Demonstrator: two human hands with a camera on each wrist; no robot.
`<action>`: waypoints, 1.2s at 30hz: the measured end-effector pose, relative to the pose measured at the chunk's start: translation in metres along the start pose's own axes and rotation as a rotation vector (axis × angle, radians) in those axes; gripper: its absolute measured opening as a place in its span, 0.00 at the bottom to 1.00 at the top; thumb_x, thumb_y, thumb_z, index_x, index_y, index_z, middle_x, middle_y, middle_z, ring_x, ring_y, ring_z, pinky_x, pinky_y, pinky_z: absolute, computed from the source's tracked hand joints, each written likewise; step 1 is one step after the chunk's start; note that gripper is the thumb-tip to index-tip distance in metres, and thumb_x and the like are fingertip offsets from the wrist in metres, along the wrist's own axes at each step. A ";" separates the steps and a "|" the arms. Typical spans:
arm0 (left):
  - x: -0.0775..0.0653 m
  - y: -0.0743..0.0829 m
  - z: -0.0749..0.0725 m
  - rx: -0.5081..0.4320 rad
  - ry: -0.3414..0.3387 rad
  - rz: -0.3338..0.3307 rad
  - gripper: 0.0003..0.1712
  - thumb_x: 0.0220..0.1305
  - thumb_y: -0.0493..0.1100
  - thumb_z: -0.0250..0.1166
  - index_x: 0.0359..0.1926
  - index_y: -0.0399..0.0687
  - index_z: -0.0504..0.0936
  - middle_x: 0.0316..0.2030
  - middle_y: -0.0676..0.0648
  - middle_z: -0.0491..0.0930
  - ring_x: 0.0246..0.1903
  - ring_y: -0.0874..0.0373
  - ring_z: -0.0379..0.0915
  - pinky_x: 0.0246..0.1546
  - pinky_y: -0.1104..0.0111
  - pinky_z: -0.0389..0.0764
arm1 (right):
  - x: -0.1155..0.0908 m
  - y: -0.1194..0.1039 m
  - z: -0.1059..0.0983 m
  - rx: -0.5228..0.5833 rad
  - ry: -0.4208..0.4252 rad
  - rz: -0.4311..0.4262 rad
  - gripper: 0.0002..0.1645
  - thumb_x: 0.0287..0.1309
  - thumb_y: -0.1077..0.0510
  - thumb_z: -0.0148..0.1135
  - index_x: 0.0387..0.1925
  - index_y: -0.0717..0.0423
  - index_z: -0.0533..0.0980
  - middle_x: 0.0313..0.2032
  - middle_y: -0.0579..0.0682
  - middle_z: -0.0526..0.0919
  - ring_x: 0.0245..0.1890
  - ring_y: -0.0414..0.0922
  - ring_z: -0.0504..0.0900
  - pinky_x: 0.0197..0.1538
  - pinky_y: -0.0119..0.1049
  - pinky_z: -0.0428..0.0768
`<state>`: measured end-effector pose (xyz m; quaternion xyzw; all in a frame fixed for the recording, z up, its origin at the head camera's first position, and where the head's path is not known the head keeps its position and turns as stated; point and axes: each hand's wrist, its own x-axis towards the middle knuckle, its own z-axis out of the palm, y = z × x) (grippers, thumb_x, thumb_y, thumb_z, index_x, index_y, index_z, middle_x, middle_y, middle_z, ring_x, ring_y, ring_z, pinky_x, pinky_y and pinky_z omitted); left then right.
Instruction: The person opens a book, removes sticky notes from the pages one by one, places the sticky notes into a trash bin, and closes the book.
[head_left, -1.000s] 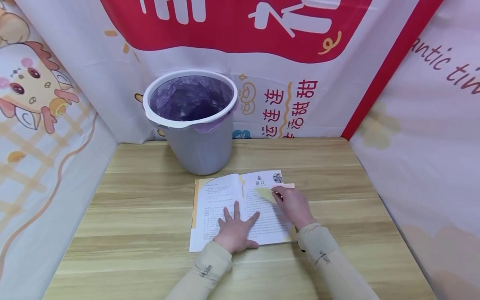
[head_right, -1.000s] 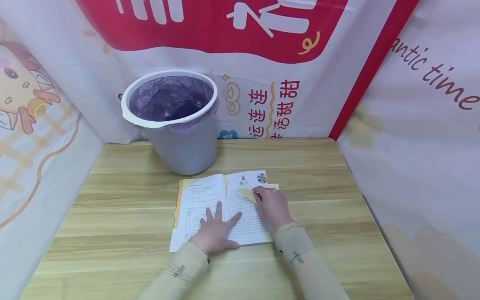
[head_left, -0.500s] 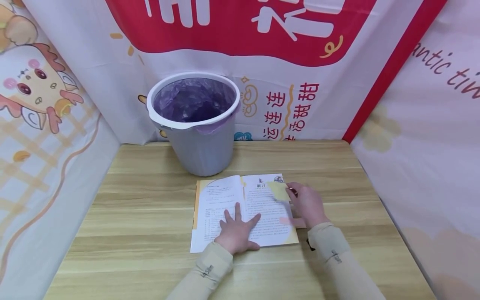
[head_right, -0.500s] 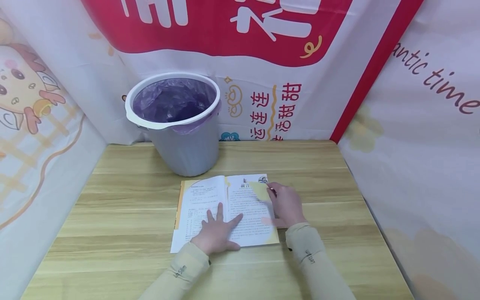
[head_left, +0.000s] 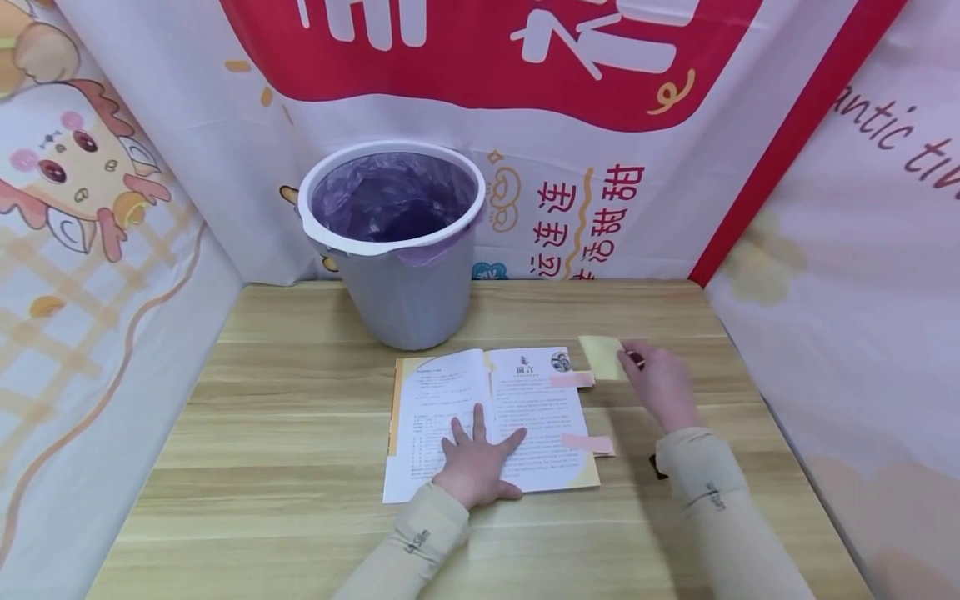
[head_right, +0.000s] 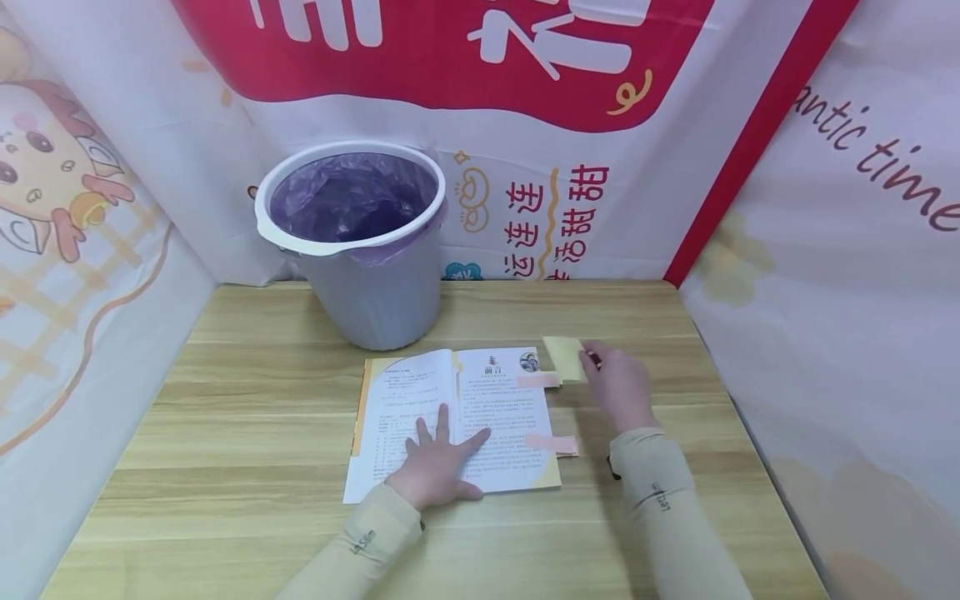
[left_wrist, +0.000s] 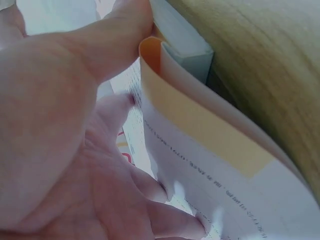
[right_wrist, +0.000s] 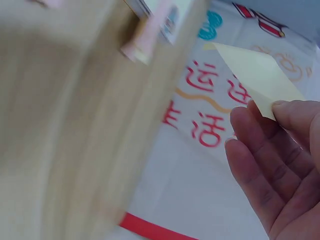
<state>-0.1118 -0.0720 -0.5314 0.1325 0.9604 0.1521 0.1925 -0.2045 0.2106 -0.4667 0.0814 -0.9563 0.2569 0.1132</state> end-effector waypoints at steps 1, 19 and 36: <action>0.000 0.000 0.000 -0.005 0.000 0.002 0.51 0.48 0.67 0.74 0.73 0.75 0.63 0.74 0.24 0.38 0.65 0.13 0.39 0.57 0.26 0.57 | 0.003 0.001 -0.005 -0.002 0.008 -0.009 0.15 0.67 0.59 0.60 0.49 0.67 0.81 0.36 0.61 0.86 0.30 0.53 0.84 0.32 0.49 0.81; -0.004 -0.024 -0.005 -0.028 -0.027 0.125 0.39 0.55 0.62 0.71 0.69 0.76 0.70 0.73 0.24 0.42 0.66 0.16 0.40 0.59 0.30 0.59 | 0.076 -0.057 -0.103 0.042 0.076 -0.127 0.12 0.64 0.57 0.65 0.42 0.63 0.82 0.36 0.61 0.87 0.33 0.54 0.86 0.35 0.46 0.84; -0.006 -0.023 0.002 -0.017 0.039 0.048 0.52 0.44 0.64 0.76 0.72 0.69 0.66 0.75 0.31 0.47 0.65 0.16 0.46 0.57 0.31 0.63 | 0.134 -0.187 -0.130 0.271 -0.001 -0.093 0.19 0.65 0.44 0.62 0.48 0.51 0.79 0.46 0.45 0.84 0.40 0.42 0.80 0.43 0.34 0.82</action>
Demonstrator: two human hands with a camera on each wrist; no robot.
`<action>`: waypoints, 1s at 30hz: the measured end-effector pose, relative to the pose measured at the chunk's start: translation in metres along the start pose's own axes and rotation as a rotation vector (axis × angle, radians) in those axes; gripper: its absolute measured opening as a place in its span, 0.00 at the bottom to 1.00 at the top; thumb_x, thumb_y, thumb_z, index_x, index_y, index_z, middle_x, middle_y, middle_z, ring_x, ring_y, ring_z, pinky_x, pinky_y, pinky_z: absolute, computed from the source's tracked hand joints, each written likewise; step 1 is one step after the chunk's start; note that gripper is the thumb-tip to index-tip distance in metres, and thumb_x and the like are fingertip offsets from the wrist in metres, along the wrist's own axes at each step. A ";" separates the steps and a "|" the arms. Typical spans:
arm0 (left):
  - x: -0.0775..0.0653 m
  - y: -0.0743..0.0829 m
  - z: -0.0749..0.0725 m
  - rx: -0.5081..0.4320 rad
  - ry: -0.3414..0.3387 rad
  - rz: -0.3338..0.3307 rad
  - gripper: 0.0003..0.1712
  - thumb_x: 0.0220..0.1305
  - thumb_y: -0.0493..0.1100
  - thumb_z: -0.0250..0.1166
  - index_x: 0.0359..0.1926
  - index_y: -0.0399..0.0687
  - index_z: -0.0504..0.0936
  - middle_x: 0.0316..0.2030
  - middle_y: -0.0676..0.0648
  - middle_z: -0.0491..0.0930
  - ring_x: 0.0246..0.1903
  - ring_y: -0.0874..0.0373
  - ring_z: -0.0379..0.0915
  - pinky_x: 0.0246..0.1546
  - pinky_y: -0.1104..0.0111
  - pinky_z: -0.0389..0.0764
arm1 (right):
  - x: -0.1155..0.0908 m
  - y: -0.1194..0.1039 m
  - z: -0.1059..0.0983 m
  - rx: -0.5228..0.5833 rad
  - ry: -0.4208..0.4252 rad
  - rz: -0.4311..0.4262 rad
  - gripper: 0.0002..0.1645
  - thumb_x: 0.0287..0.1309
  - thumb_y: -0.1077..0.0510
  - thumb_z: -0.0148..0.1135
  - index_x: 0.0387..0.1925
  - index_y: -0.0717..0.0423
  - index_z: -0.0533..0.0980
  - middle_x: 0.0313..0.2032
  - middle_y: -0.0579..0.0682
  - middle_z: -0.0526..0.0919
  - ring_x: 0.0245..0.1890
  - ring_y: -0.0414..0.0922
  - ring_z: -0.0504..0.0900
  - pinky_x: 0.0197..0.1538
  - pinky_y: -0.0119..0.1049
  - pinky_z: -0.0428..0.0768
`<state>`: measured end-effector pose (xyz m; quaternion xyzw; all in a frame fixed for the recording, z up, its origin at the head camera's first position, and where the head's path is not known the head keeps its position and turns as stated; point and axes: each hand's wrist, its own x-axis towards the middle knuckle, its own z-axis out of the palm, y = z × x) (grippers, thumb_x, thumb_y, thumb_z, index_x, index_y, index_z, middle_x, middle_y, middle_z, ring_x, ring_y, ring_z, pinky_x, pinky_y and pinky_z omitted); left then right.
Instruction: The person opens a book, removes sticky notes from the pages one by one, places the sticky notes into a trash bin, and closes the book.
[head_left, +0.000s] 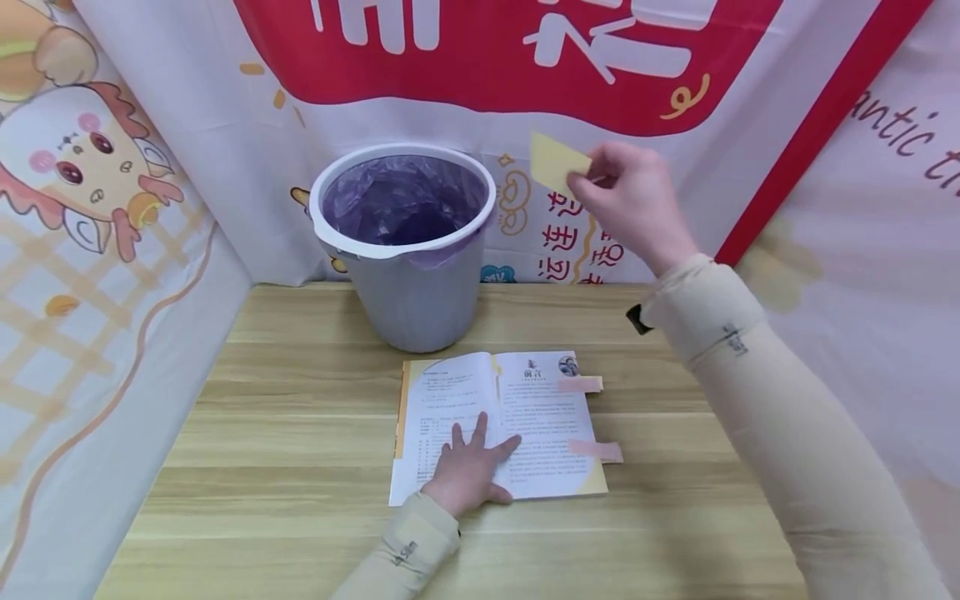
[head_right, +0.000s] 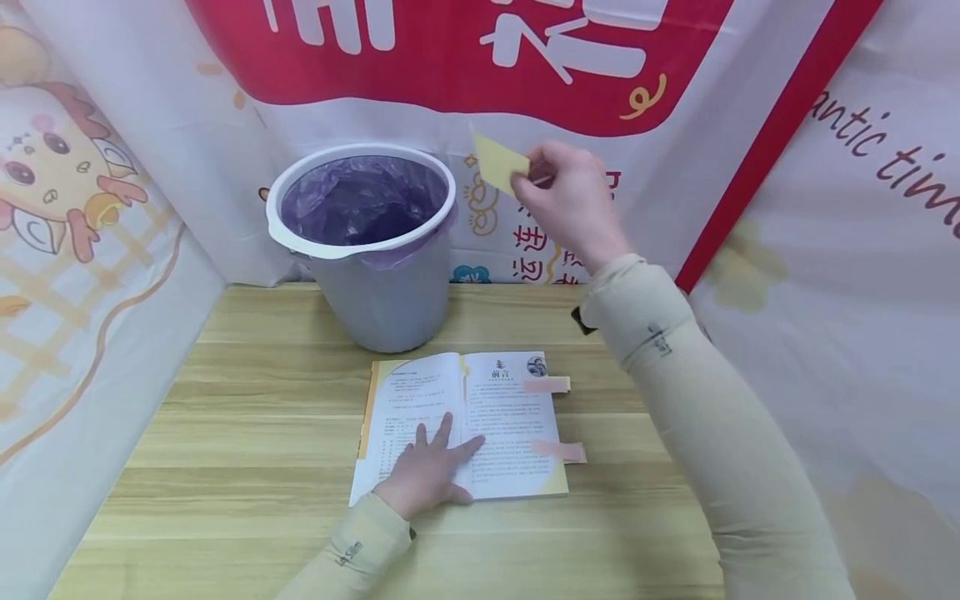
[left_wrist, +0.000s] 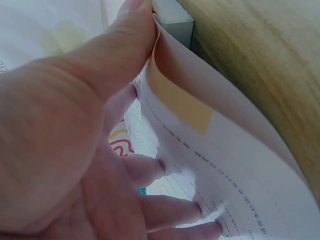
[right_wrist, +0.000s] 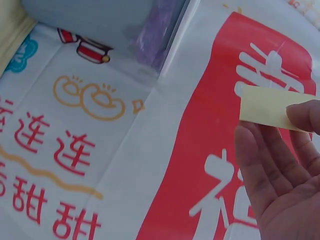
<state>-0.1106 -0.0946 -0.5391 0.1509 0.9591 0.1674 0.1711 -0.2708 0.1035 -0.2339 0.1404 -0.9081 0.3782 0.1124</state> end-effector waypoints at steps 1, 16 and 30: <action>0.000 0.000 0.000 -0.001 0.000 -0.003 0.53 0.44 0.64 0.76 0.72 0.69 0.66 0.75 0.32 0.47 0.65 0.17 0.46 0.58 0.31 0.62 | 0.004 -0.004 0.004 0.014 -0.005 -0.001 0.18 0.65 0.44 0.62 0.47 0.51 0.80 0.45 0.45 0.83 0.40 0.42 0.79 0.43 0.33 0.82; -0.001 -0.001 -0.003 -0.003 0.013 -0.015 0.53 0.41 0.64 0.77 0.72 0.69 0.68 0.75 0.33 0.50 0.65 0.18 0.49 0.55 0.30 0.64 | 0.045 -0.040 0.077 -0.005 -0.161 -0.077 0.13 0.67 0.54 0.61 0.48 0.53 0.85 0.40 0.47 0.85 0.37 0.42 0.78 0.42 0.28 0.81; 0.000 -0.002 -0.005 0.029 -0.002 -0.027 0.54 0.40 0.66 0.76 0.71 0.72 0.67 0.75 0.34 0.50 0.65 0.19 0.50 0.55 0.31 0.66 | 0.067 -0.035 0.119 -0.069 -0.205 -0.069 0.16 0.68 0.55 0.59 0.53 0.53 0.84 0.44 0.48 0.86 0.41 0.39 0.80 0.46 0.27 0.80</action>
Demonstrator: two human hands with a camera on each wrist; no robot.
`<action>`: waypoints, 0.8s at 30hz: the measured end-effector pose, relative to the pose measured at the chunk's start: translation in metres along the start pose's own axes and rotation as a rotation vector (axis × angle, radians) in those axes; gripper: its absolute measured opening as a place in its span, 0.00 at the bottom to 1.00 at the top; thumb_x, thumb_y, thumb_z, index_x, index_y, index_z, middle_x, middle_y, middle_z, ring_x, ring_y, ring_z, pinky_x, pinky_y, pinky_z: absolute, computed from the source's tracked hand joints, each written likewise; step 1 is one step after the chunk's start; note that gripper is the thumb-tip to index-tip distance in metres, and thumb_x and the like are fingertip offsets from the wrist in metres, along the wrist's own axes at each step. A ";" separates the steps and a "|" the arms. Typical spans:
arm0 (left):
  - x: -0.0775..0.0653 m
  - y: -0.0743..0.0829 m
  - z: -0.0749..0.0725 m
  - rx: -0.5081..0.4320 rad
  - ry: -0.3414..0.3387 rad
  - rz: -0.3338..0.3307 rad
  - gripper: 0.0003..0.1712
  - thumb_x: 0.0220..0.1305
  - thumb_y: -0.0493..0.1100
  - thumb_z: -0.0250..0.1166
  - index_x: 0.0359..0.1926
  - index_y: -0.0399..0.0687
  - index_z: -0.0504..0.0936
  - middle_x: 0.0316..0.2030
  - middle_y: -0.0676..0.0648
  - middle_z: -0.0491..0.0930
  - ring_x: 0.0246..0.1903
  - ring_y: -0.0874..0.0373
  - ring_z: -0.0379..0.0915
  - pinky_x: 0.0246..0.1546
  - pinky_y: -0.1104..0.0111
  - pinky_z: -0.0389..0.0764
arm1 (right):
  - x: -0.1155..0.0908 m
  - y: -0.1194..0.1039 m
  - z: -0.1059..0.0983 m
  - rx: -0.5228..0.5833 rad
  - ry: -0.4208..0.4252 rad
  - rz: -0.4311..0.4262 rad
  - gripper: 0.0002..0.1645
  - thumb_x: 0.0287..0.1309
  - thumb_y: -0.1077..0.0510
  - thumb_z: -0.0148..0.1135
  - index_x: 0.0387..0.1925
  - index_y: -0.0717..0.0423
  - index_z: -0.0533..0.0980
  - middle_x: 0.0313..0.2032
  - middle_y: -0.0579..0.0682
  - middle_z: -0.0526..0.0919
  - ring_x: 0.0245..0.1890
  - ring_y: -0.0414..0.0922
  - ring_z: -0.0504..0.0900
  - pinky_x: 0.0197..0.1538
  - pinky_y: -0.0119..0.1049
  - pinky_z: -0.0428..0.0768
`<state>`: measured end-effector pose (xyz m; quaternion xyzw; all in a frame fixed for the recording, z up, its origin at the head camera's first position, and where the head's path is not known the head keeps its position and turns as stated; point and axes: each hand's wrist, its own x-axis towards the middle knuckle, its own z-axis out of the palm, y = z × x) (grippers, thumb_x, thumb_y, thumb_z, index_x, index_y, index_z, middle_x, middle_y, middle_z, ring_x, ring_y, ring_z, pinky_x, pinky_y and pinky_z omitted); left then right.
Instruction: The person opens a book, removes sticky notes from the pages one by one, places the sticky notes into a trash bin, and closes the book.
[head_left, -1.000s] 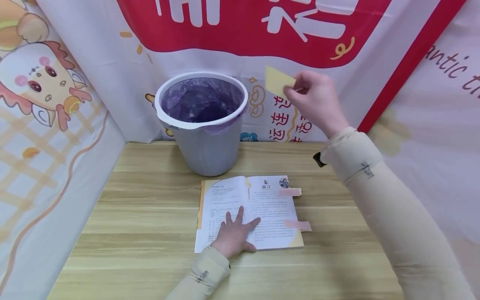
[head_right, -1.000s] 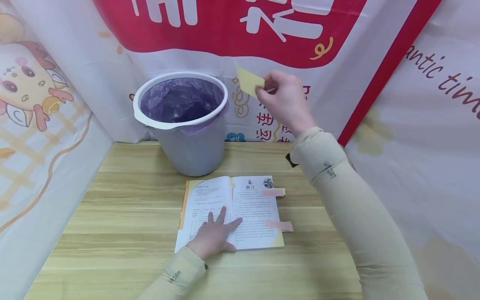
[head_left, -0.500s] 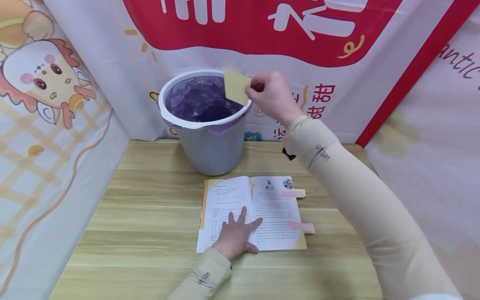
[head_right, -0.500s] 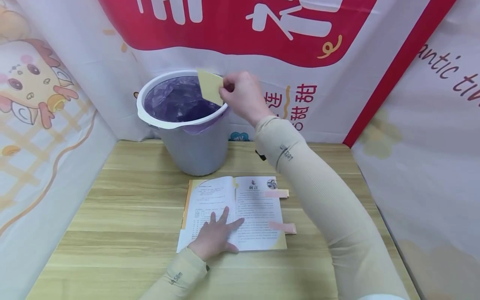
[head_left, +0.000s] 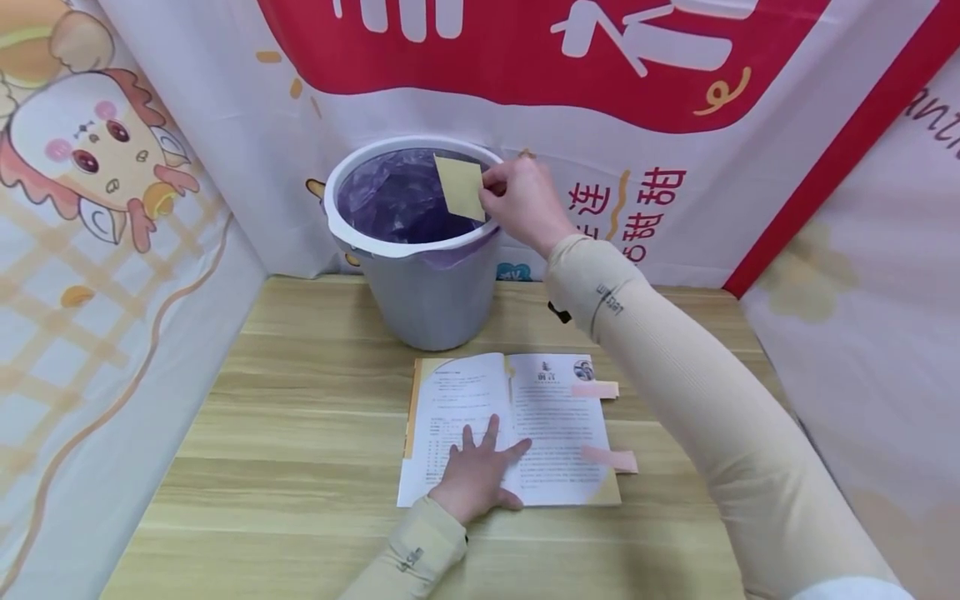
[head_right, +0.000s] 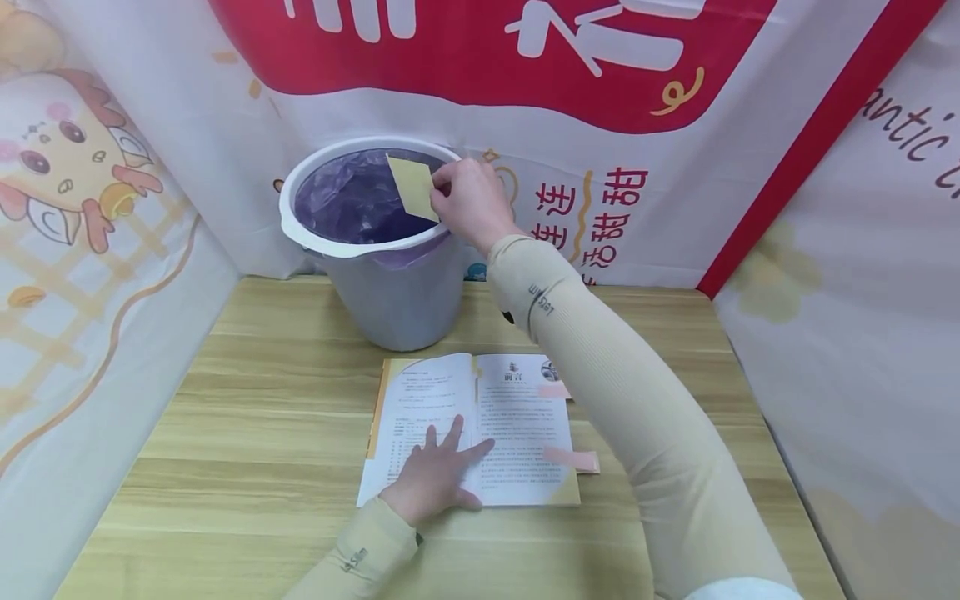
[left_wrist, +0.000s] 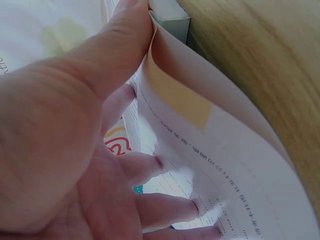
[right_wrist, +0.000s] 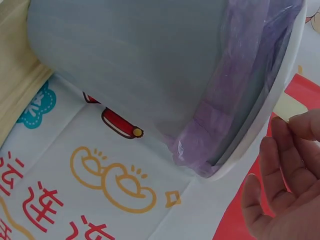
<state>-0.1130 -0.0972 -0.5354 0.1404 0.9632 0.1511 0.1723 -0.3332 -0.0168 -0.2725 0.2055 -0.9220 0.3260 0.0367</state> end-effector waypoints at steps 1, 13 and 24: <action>0.000 0.001 0.000 0.004 0.001 0.002 0.54 0.40 0.66 0.76 0.71 0.72 0.67 0.75 0.34 0.50 0.65 0.19 0.51 0.55 0.32 0.66 | 0.000 0.000 0.000 -0.003 0.000 0.000 0.16 0.68 0.55 0.59 0.54 0.54 0.83 0.45 0.48 0.86 0.42 0.39 0.81 0.47 0.27 0.80; 0.000 0.005 -0.003 0.023 0.010 0.015 0.54 0.39 0.65 0.77 0.71 0.71 0.68 0.74 0.33 0.51 0.64 0.19 0.51 0.54 0.31 0.67 | -0.010 -0.012 -0.032 0.083 -0.012 0.037 0.18 0.70 0.53 0.58 0.56 0.51 0.82 0.49 0.48 0.85 0.45 0.39 0.80 0.49 0.29 0.80; 0.003 0.003 0.003 -0.013 0.001 0.026 0.56 0.41 0.65 0.77 0.73 0.68 0.65 0.74 0.31 0.49 0.63 0.16 0.50 0.54 0.29 0.64 | -0.056 -0.020 -0.081 -0.012 0.083 -0.037 0.19 0.69 0.47 0.58 0.56 0.45 0.82 0.45 0.42 0.84 0.43 0.36 0.77 0.45 0.28 0.80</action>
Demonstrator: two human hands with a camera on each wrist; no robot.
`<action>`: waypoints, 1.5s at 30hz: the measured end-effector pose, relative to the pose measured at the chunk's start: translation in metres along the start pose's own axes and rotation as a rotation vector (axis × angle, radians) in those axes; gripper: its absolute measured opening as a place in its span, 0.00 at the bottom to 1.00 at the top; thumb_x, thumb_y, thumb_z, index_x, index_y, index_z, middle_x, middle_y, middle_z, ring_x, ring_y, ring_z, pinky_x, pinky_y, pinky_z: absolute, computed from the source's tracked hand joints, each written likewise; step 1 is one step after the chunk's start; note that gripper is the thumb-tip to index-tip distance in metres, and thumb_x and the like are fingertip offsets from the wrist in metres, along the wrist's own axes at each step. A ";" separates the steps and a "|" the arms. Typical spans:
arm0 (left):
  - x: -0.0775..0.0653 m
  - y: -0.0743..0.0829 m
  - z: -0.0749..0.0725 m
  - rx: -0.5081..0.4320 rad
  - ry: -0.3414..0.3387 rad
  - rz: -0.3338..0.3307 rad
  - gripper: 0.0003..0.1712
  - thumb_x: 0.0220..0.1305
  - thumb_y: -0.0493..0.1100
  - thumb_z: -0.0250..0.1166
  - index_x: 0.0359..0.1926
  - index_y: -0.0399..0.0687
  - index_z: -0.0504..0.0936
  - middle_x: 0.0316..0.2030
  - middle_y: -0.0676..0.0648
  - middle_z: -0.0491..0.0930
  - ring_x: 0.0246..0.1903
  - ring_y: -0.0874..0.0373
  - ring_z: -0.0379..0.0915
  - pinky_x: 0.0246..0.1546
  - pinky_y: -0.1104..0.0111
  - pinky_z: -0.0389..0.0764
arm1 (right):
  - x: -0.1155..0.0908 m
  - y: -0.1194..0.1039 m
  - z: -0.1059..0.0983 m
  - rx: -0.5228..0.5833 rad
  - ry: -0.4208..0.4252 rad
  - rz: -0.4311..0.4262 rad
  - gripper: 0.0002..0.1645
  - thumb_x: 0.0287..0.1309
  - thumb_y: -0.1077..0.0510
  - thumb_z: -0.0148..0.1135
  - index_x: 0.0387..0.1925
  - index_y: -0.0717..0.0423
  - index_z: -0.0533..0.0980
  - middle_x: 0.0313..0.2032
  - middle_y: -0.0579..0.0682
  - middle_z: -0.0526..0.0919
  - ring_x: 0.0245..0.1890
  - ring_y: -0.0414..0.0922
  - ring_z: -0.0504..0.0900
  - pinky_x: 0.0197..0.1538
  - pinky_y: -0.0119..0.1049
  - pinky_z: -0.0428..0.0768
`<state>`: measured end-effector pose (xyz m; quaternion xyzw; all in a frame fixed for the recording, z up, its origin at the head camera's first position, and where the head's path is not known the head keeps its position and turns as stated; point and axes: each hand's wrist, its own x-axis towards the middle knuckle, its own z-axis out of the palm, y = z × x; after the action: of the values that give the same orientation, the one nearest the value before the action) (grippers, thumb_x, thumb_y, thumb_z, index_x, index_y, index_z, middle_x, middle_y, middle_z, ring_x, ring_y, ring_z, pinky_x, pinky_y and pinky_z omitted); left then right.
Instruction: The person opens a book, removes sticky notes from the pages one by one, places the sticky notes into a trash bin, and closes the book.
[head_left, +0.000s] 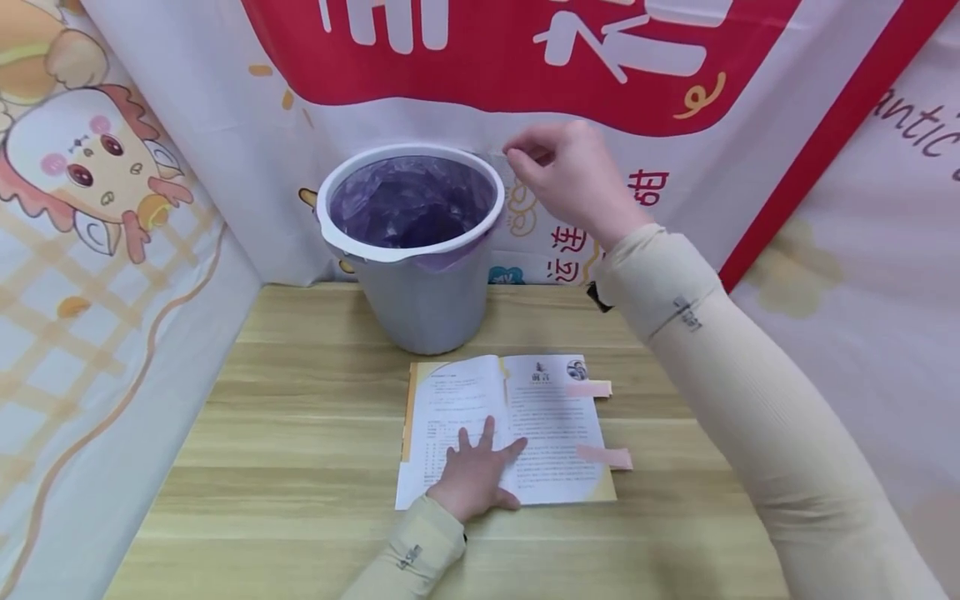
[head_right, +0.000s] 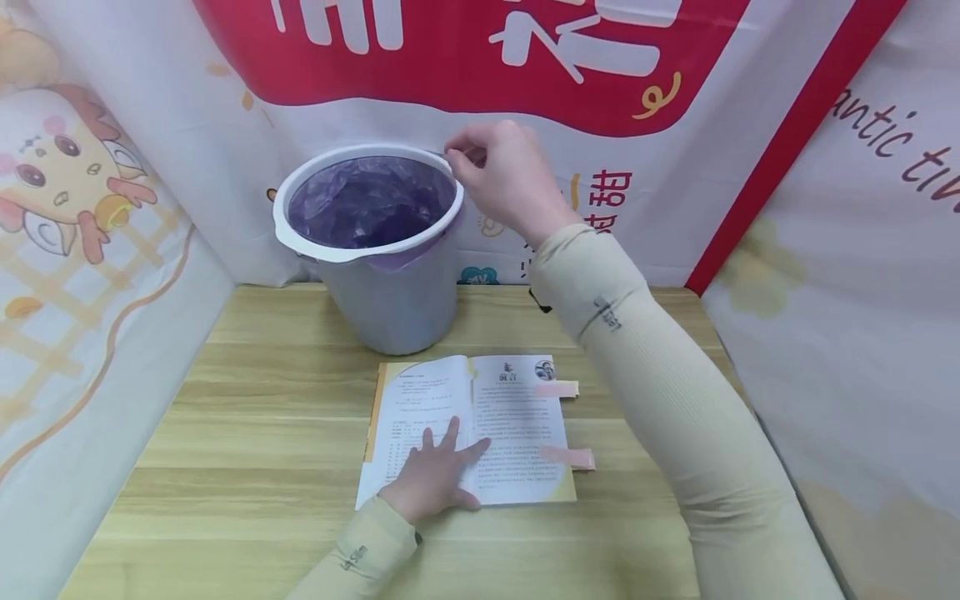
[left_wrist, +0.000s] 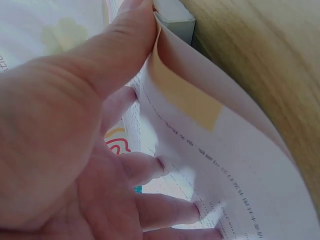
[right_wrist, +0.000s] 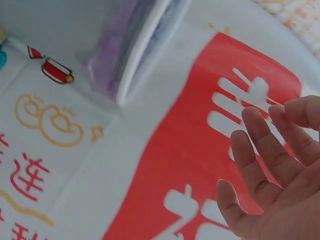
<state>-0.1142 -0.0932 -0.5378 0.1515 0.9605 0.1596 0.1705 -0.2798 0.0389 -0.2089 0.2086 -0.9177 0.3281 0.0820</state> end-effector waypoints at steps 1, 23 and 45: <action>0.000 0.000 0.000 -0.004 -0.001 -0.001 0.56 0.41 0.65 0.77 0.73 0.68 0.65 0.74 0.31 0.49 0.63 0.16 0.50 0.54 0.29 0.64 | -0.005 0.001 -0.003 -0.005 0.011 -0.010 0.18 0.69 0.47 0.58 0.55 0.45 0.82 0.44 0.42 0.84 0.43 0.36 0.77 0.45 0.29 0.80; -0.002 -0.003 0.003 -0.013 0.034 0.033 0.41 0.59 0.61 0.66 0.72 0.60 0.67 0.73 0.29 0.52 0.63 0.16 0.50 0.53 0.28 0.64 | -0.144 0.115 0.037 0.053 0.170 0.026 0.14 0.68 0.53 0.61 0.48 0.56 0.84 0.42 0.50 0.87 0.38 0.45 0.83 0.38 0.38 0.81; -0.002 -0.004 0.004 -0.058 0.037 0.010 0.42 0.61 0.58 0.67 0.74 0.58 0.65 0.74 0.31 0.47 0.64 0.16 0.46 0.56 0.27 0.58 | -0.250 0.213 0.114 0.093 0.020 0.348 0.14 0.68 0.57 0.61 0.50 0.57 0.83 0.41 0.52 0.87 0.39 0.47 0.83 0.42 0.43 0.82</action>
<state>-0.1121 -0.0964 -0.5426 0.1485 0.9576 0.1912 0.1560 -0.1492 0.1972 -0.4895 0.0472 -0.9228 0.3817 0.0234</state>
